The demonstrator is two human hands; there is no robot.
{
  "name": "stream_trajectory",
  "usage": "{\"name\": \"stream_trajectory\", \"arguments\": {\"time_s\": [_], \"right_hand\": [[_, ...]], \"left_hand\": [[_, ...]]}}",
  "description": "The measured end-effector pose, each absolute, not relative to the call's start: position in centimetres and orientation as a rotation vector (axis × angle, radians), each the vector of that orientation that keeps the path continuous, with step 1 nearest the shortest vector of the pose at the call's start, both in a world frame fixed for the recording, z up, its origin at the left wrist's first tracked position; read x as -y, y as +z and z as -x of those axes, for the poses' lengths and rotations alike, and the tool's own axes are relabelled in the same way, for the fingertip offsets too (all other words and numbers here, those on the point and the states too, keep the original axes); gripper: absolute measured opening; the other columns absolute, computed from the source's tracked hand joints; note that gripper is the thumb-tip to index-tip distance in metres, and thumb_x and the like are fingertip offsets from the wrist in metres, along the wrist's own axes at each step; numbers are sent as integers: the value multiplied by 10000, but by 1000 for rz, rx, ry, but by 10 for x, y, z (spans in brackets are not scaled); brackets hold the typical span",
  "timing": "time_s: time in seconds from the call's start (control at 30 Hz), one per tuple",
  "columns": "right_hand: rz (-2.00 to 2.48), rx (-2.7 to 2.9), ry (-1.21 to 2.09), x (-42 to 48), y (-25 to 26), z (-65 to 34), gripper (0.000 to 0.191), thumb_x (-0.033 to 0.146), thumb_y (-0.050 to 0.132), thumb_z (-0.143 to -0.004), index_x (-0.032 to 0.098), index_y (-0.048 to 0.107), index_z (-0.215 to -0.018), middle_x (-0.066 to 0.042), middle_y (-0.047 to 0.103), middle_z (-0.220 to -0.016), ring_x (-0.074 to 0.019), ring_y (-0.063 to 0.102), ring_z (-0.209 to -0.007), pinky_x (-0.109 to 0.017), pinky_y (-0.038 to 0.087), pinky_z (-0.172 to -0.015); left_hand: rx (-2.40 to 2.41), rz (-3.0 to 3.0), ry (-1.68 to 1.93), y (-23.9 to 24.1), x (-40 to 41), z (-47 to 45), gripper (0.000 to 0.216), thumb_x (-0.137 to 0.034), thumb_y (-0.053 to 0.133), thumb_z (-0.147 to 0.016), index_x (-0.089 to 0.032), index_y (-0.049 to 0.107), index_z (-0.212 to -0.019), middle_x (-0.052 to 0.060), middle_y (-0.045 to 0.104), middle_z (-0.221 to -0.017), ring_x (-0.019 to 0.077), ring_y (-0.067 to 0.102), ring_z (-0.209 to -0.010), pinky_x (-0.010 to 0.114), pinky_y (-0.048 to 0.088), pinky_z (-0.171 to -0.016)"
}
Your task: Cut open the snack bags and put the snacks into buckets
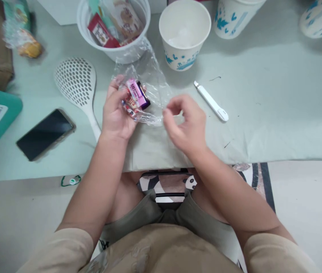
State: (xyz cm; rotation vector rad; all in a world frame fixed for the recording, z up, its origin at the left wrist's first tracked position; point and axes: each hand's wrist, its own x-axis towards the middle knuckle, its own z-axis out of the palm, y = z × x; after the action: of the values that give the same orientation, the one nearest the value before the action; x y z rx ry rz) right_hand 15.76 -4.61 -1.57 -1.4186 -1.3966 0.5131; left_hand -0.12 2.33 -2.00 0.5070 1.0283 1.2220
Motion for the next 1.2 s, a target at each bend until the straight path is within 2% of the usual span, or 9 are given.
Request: {"name": "stream_trajectory", "arguments": {"time_s": [0.1,0.17,0.27,0.43,0.63,0.9,1.07,1.13,1.2], "right_hand": [[1518,1527,735,49,-17,-147,207,287,727,-809,250,604,-972,-6,700,-919,-160,586,-700,-360,470,-709],[1586,1512,844,49,-21,-144,283,257,733,-771,250,609,-1026,23,696,-852,-145,556,-642,-344,453,-675],[1552,1491,914,47,-23,-147,242,225,697,-768,247,626,-998,52,643,-731,-139,539,-633,-324,458,-678],[1528,1450,863,44,-26,-151,165,259,708,-792,245,590,-908,11,679,-835,-171,617,-770,-339,490,-730],[1615,1542,931,45,-26,-150,240,177,679,-761,249,460,-824,36,667,-759,-156,605,-683,-329,469,-697],[1322,1625,815,54,-15,-149,97,195,628,-801,234,544,-831,20,666,-771,-142,596,-696,-288,473,-675],[1291,1666,686,55,-20,-149,83,186,621,-810,236,556,-816,8,676,-790,-161,613,-736,-309,490,-719],[1304,1647,700,55,-21,-149,76,201,617,-821,239,551,-824,10,672,-789,-160,607,-722,-310,486,-703],[1307,1655,744,55,-21,-148,70,218,616,-834,239,550,-845,8,678,-798,-162,618,-726,-312,488,-702]], "left_hand": [[-1048,-492,1189,-17,-19,-8,269,-360,533,-987,-348,623,-1241,29,778,-1115,246,723,-1241,335,636,-902],[-1062,-491,1173,-15,-18,-12,220,-388,508,-996,-324,638,-1160,34,771,-1148,252,712,-1267,335,631,-914],[-1036,-491,1171,-15,-16,-15,159,-366,532,-977,-292,630,-1078,34,765,-1164,251,701,-1292,324,616,-952],[-944,-506,1187,-20,-16,-15,134,-356,578,-931,-280,623,-1033,39,772,-1081,280,689,-1311,369,606,-1004],[-865,-616,1164,-32,-17,-11,200,-436,603,-900,-287,611,-1035,44,772,-1032,311,701,-1276,432,590,-1010],[-961,-923,1149,-51,-20,-8,329,-531,549,-969,-269,614,-1157,58,734,-1061,303,726,-1201,439,615,-931],[-1108,-1294,1186,-51,-20,-8,305,-495,473,-1039,-294,600,-1229,59,675,-1172,273,677,-1284,414,588,-939],[-1183,-1397,1283,-45,-16,-3,255,-473,550,-1001,-323,584,-1205,45,650,-1270,241,627,-1334,385,561,-992],[-1248,-1470,1407,-38,-11,3,242,-453,669,-912,-320,589,-1097,37,660,-1216,212,651,-1207,353,552,-952]]}}
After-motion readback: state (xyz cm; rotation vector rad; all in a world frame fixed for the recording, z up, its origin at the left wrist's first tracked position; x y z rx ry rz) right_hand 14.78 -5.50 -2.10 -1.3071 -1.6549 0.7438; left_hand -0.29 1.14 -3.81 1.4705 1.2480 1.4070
